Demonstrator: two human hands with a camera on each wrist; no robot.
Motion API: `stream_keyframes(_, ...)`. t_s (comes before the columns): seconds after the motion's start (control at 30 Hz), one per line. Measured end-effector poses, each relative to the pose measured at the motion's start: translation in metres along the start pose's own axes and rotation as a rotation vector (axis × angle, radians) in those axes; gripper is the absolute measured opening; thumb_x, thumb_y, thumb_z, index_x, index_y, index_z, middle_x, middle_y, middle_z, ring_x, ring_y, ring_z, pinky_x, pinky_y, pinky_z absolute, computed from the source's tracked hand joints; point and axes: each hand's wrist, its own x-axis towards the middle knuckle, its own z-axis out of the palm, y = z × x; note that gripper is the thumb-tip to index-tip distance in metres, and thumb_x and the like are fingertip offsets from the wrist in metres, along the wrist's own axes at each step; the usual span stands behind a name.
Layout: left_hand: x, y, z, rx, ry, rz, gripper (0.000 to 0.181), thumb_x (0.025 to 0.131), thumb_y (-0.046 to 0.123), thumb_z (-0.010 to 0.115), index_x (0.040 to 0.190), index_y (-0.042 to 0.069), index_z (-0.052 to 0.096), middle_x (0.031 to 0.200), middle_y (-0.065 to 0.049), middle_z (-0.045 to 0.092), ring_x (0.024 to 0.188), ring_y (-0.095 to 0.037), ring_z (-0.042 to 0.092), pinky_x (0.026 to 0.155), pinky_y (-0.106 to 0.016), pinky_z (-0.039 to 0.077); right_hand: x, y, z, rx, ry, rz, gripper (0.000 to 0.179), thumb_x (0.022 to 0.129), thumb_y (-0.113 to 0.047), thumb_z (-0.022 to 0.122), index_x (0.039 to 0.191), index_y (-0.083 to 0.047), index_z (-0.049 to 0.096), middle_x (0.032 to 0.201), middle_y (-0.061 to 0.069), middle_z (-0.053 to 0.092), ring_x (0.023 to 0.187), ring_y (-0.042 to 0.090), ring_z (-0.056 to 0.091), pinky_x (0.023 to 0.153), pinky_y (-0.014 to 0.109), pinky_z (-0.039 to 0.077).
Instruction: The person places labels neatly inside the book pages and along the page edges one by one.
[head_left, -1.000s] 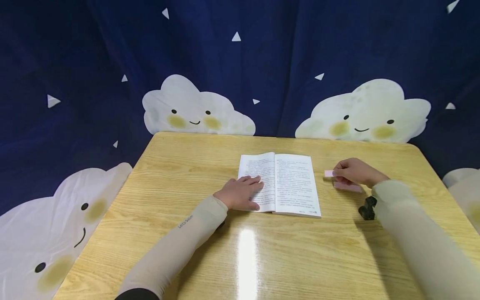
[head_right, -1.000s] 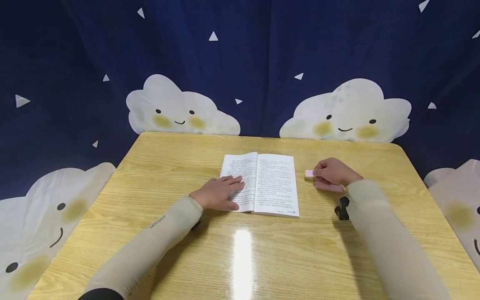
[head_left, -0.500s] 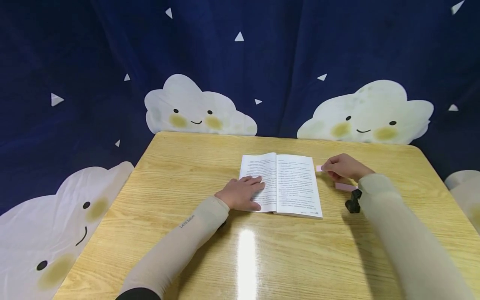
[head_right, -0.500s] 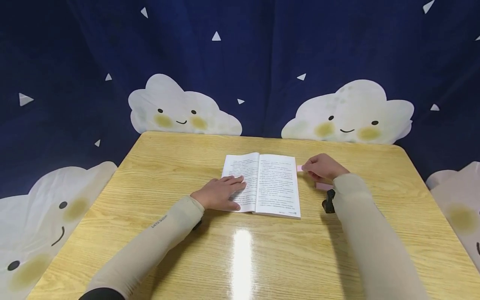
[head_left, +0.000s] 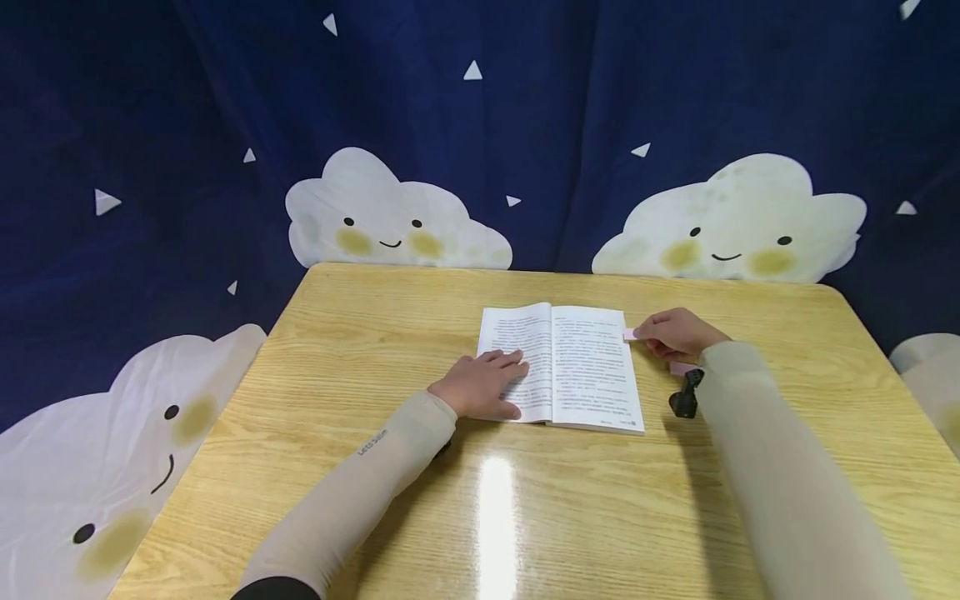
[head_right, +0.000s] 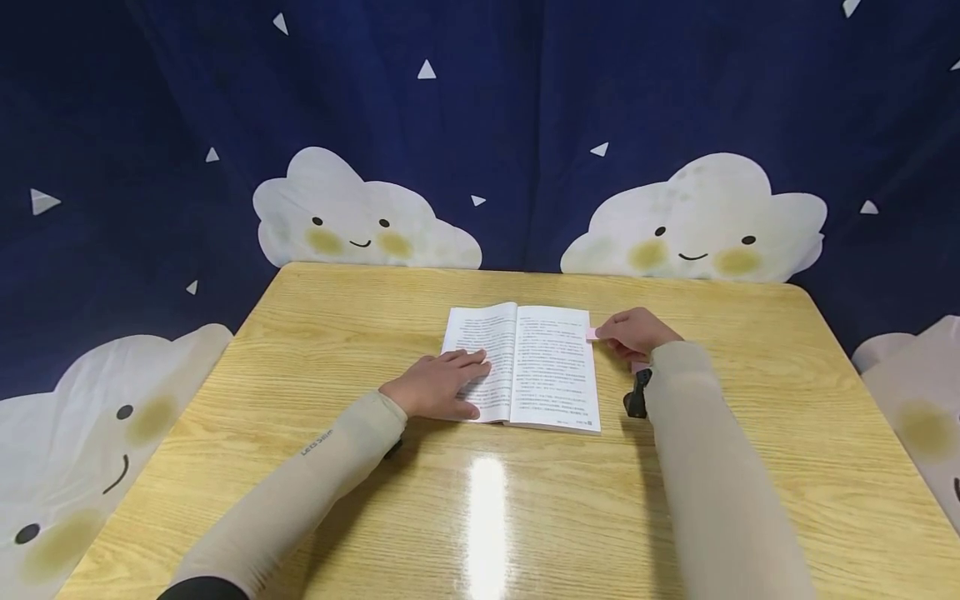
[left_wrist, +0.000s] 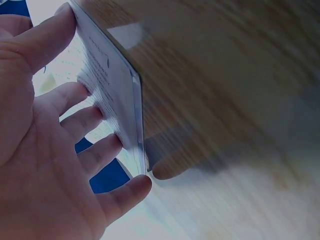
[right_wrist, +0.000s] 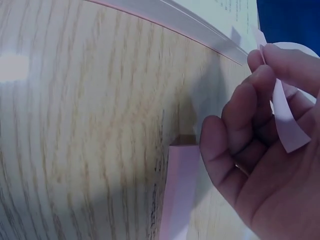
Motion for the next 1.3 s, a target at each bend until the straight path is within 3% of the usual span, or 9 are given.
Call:
stream_keyframes(0.7, 0.004, 0.000, 0.003, -0.001, -0.002, 0.011, 0.078, 0.093, 0.057, 0.059, 0.158, 0.030, 0.026, 0.168, 0.007, 0.018, 0.155, -0.023, 0.020, 0.117, -0.056, 0.031, 0.019, 0.002, 0.003, 0.004, 0.009, 0.092, 0.026, 0.098, -0.028, 0.058, 0.086, -0.006, 0.063, 0.066, -0.002, 0.051, 0.062, 0.014, 0.047, 0.058, 0.027, 0.039)
stream_keyframes(0.93, 0.003, -0.001, 0.004, -0.001, -0.003, 0.002, 0.078, 0.093, 0.058, 0.059, 0.158, 0.031, 0.025, 0.168, 0.008, 0.016, 0.156, -0.022, 0.019, 0.118, -0.055, 0.030, 0.024, 0.002, 0.005, -0.037, 0.019, 0.087, 0.026, 0.099, -0.028, 0.057, 0.094, -0.003, 0.063, 0.069, -0.001, 0.054, 0.065, 0.015, 0.050, 0.059, 0.028, 0.040)
stream_keyframes(1.3, 0.003, -0.002, 0.003, -0.004, 0.003, -0.004, 0.077, 0.093, 0.057, 0.059, 0.158, 0.031, 0.026, 0.168, 0.008, 0.017, 0.155, -0.022, 0.020, 0.119, -0.055, 0.029, 0.027, 0.001, 0.005, -0.078, 0.038, 0.081, 0.026, 0.098, -0.028, 0.059, 0.092, -0.004, 0.065, 0.072, 0.000, 0.056, 0.067, 0.016, 0.051, 0.060, 0.027, 0.041)
